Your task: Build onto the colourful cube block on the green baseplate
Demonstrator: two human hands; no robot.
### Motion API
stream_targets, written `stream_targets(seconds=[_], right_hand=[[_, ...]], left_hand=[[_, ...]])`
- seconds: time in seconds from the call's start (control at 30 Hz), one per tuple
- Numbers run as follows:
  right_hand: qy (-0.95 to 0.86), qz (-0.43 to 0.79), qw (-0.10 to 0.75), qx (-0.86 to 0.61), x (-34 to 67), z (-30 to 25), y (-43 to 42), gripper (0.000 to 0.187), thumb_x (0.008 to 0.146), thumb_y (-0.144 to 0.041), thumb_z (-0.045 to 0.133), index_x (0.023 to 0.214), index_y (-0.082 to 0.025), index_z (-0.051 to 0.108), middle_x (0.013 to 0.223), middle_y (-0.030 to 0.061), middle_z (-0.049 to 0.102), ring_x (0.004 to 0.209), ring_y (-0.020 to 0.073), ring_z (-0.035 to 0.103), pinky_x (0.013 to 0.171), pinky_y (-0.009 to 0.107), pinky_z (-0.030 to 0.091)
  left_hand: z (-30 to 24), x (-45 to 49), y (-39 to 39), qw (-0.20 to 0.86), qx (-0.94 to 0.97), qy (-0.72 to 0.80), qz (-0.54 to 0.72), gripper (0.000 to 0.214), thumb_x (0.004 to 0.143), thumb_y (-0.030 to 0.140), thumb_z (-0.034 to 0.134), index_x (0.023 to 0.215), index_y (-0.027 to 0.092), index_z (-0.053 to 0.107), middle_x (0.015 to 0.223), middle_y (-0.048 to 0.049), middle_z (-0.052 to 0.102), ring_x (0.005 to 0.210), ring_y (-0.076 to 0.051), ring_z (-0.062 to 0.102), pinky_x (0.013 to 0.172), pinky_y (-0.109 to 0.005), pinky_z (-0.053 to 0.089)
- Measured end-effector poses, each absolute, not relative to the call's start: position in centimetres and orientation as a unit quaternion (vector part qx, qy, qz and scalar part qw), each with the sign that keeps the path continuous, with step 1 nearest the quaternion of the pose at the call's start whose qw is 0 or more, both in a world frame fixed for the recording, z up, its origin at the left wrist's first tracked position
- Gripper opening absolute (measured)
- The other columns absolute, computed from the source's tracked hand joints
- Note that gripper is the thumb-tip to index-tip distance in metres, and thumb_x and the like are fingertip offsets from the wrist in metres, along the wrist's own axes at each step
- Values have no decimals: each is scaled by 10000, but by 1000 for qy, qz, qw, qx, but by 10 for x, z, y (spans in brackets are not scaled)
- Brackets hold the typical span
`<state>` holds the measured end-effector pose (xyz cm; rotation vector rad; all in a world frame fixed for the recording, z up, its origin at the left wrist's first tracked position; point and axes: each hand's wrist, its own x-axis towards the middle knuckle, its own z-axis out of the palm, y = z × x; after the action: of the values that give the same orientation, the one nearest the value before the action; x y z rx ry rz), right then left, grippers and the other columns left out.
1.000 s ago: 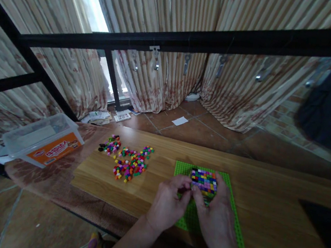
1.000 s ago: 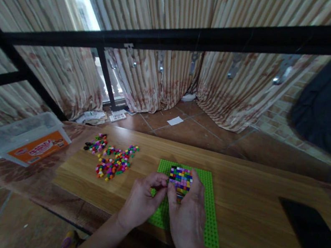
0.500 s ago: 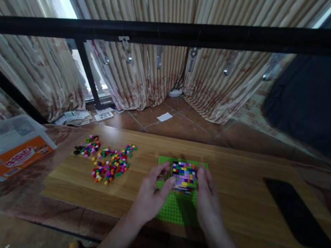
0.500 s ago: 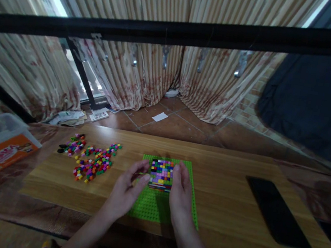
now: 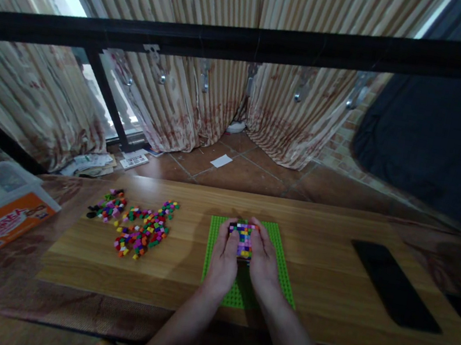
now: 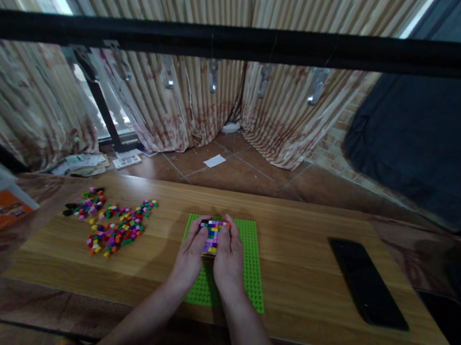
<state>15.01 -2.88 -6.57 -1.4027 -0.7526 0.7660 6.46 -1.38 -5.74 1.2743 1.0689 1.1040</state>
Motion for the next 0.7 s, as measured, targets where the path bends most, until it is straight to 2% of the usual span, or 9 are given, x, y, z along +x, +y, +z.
stream_targets(seconds=[0.23, 0.47, 0.57, 0.7], right_hand=[[-339, 338, 649, -591, 148, -67, -26, 423, 852, -536, 506, 1127, -248, 650, 1122, 62, 701, 1031, 227, 636, 938, 371, 456], [-287, 388, 687, -543, 145, -65, -20, 447, 779, -587, 587, 1059, -251, 680, 1009, 34, 731, 938, 219, 662, 865, 356, 494], [-247, 410, 706, -522, 156, -60, -23, 495, 748, -635, 596, 1027, -239, 698, 1066, 46, 730, 1035, 230, 643, 906, 349, 473], [-166, 415, 731, -516, 188, -52, -36, 609, 782, -704, 482, 1083, -212, 678, 1188, 95, 691, 1142, 244, 599, 949, 356, 434]], left_hand=[[-57, 63, -13, 498, 566, 461, 468, 295, 955, 372, 371, 1147, 210, 525, 1119, -60, 638, 1007, -165, 624, 898, -302, 501], [-58, 59, -8, 508, 559, 474, 452, 393, 913, 476, 426, 1182, 210, 533, 1149, -65, 631, 1026, -175, 621, 884, -304, 508], [-53, 57, -7, 501, 569, 479, 443, 454, 873, 528, 453, 1161, 194, 559, 1096, -68, 660, 973, -188, 648, 833, -309, 529], [-40, 55, -1, 468, 586, 507, 425, 500, 810, 541, 510, 1114, 153, 593, 1000, -80, 690, 874, -204, 676, 777, -328, 545]])
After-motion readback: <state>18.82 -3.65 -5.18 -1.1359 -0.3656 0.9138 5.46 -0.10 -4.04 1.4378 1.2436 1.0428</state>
